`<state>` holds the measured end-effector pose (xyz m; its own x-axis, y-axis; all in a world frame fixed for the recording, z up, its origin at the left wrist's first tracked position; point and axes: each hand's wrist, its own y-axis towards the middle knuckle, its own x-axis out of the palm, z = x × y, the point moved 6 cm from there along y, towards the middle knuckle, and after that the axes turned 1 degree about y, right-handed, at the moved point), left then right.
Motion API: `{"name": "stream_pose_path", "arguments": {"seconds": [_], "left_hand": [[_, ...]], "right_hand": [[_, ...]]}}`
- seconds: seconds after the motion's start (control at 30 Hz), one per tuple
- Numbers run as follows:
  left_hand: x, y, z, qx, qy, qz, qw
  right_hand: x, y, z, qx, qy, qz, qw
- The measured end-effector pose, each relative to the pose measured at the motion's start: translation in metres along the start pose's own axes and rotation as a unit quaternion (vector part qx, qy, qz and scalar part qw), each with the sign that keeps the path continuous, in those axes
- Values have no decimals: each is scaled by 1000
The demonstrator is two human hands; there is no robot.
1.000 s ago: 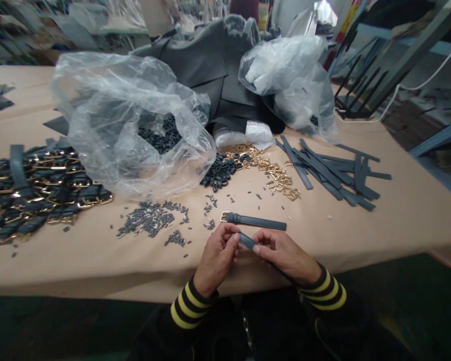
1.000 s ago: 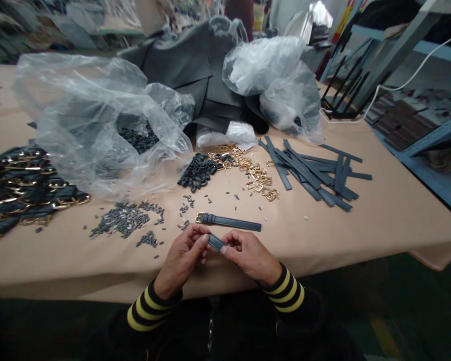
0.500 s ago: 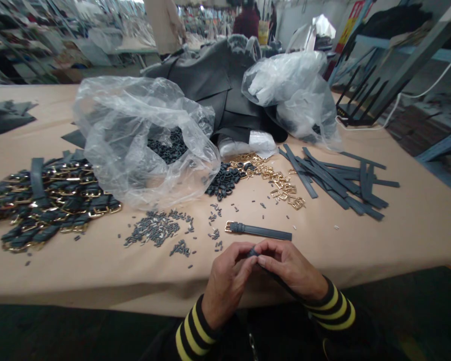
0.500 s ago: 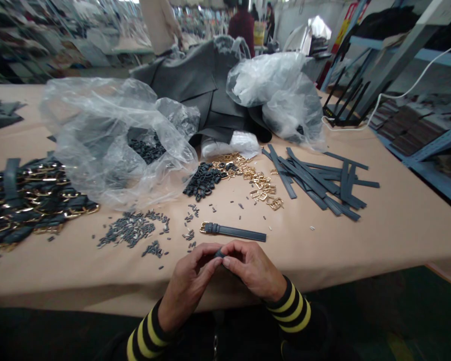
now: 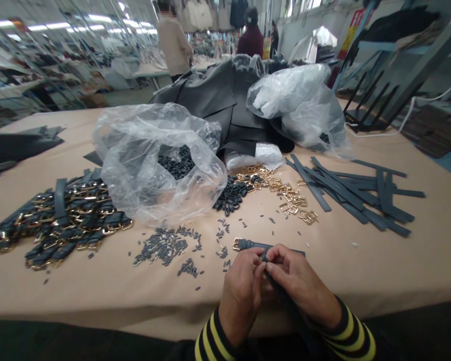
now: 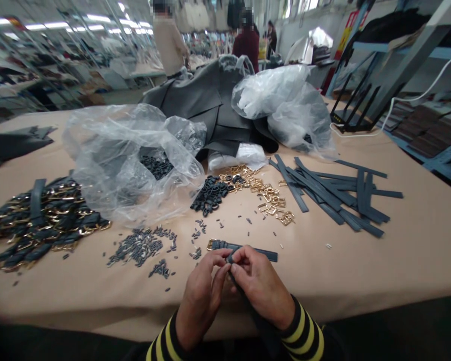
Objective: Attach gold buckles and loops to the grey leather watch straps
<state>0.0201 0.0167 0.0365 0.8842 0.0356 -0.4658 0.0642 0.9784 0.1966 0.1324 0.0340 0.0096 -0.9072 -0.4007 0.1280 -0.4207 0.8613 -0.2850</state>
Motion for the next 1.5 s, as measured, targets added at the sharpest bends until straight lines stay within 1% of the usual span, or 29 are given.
{"name": "stream_pose_path", "arguments": {"seconds": [0.07, 0.1, 0.13, 0.2, 0.23, 0.3, 0.37, 0.47, 0.57, 0.63, 0.67, 0.7, 0.73, 0.77, 0.8, 0.83, 0.9, 0.93, 0.97, 1.03, 1.07, 1.13, 1.17, 1.23, 1.3, 1.37, 1.4, 1.43, 1.5], "left_hand": [[-9, 12, -3, 10, 18, -30, 999], [-17, 21, -5, 18, 41, -29, 999], [-27, 31, -8, 29, 85, -8, 996], [-44, 53, -18, 37, 205, 41, 977], [-48, 65, -25, 23, 260, 39, 965], [-47, 85, -44, -31, 327, 3, 944], [-42, 98, -60, -74, 345, -19, 936], [-37, 110, -71, -101, 328, -9, 939], [-41, 114, -75, -120, 287, -6, 950], [-44, 109, -70, -121, 246, -21, 961], [-44, 104, -67, -127, 189, -34, 973], [-43, 97, -62, -138, 111, -49, 983], [-38, 87, -56, -157, -11, -68, 985], [-31, 76, -49, -178, -147, -87, 969], [-23, 64, -42, -198, -254, -104, 941], [-13, 52, -34, -211, -330, -120, 912], [4, 31, -23, -234, -415, -136, 869], [11, 23, -20, -243, -439, -128, 856], [17, 17, -19, -247, -453, -118, 849], [23, 10, -19, -248, -457, -105, 848], [25, 8, -19, -246, -450, -108, 851], [26, 6, -21, -250, -420, -127, 863], [27, 6, -22, -256, -395, -140, 871], [26, 5, -24, -269, -338, -159, 888], [27, 4, -26, -275, -301, -173, 897], [28, 3, -25, -270, -304, -175, 897], [29, 2, -25, -263, -313, -172, 896], [29, 1, -25, -257, -321, -165, 896], [28, -2, -27, -254, -339, -139, 895]], "right_hand": [[-9, 3, 1, 11, 25, 24, 999], [-15, 4, 0, 10, 30, 42, 999], [-21, 5, -2, 4, 28, 58, 998], [-28, 7, -4, 1, 16, 68, 998], [-29, 8, -4, 6, 9, 58, 998], [-26, 10, -2, 21, -2, 27, 999], [-22, 10, 2, 29, -10, 5, 1000], [-20, 11, 7, 32, -14, -5, 999], [-21, 10, 8, 26, -11, -11, 1000], [-21, 10, 5, 15, 5, -11, 1000], [-21, 10, 3, 10, 14, -8, 1000], [-20, 10, 0, 5, 23, 0, 1000], [-19, 10, -2, -1, 33, 11, 999], [-18, 10, -4, -8, 41, 24, 999], [-16, 11, -6, -14, 49, 37, 998], [-14, 11, -8, -22, 57, 44, 997], [-8, 11, -9, -35, 70, 42, 996], [-6, 11, -9, -39, 71, 36, 996], [-6, 11, -9, -41, 69, 31, 996], [-9, 8, -9, -46, 41, 34, 997], [-11, 5, -11, -55, 10, 39, 998], [-16, 0, -17, -87, -92, 55, 990], [-17, -3, -21, -108, -155, 66, 980], [-15, -8, -28, -149, -274, 86, 946], [-10, -12, -31, -171, -354, 105, 913], [-6, -16, -29, -177, -393, 112, 895], [-4, -17, -28, -175, -399, 107, 894], [-3, -18, -27, -173, -397, 100, 896], [-5, -20, -26, -153, -372, 87, 911]]}}
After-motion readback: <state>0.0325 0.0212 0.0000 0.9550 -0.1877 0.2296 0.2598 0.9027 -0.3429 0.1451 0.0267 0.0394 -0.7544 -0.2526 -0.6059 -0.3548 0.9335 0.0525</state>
